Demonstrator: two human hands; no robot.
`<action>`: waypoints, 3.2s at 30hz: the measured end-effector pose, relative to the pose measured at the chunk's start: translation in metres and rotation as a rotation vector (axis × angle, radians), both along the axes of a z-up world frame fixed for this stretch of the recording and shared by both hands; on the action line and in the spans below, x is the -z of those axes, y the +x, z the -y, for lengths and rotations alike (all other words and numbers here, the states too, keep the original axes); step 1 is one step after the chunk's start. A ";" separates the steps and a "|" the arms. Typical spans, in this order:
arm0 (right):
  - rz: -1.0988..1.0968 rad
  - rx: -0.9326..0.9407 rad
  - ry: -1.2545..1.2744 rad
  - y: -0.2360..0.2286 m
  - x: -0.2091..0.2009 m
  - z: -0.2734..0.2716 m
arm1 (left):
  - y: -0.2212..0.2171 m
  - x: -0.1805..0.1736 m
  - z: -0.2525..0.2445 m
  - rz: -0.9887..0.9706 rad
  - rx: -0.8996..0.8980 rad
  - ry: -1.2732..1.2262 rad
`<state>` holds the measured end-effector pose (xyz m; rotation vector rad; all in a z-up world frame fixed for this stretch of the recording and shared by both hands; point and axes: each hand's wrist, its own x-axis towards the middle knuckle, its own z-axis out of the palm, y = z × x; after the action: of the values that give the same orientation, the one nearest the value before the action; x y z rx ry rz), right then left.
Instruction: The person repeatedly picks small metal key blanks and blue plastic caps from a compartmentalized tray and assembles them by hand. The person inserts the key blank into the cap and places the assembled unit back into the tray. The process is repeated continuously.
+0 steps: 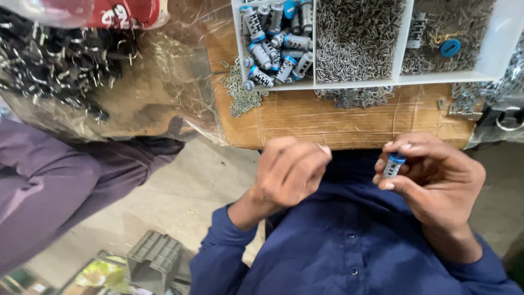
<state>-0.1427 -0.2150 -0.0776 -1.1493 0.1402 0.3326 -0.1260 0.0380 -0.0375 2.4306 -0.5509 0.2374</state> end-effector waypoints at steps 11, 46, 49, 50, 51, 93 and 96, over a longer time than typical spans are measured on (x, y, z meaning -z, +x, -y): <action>0.006 0.023 0.033 0.003 0.004 0.006 | 0.013 -0.007 0.020 -0.210 -0.148 -0.355; 0.165 -0.199 -0.145 0.005 0.001 0.021 | 0.026 -0.022 0.044 -0.536 0.208 -0.468; 0.227 -0.192 -0.119 0.000 0.006 0.030 | 0.019 -0.014 0.060 -1.145 -0.011 -0.860; 0.174 -0.128 -0.097 -0.004 0.007 0.032 | 0.017 -0.012 0.068 -1.182 -0.053 -0.862; 0.131 -0.065 -0.074 -0.007 0.009 0.035 | 0.017 -0.011 0.075 -0.961 -0.036 -0.681; -0.029 0.299 0.052 -0.023 -0.001 0.058 | 0.043 -0.003 0.109 -0.164 0.110 0.108; -0.018 0.273 0.001 -0.024 -0.005 0.062 | 0.051 -0.013 0.106 -0.209 0.084 0.033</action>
<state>-0.1664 -0.2774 -0.0722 -1.1101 0.3095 0.1005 -0.0745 -0.0675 -0.0240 2.4207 -0.5643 -0.0612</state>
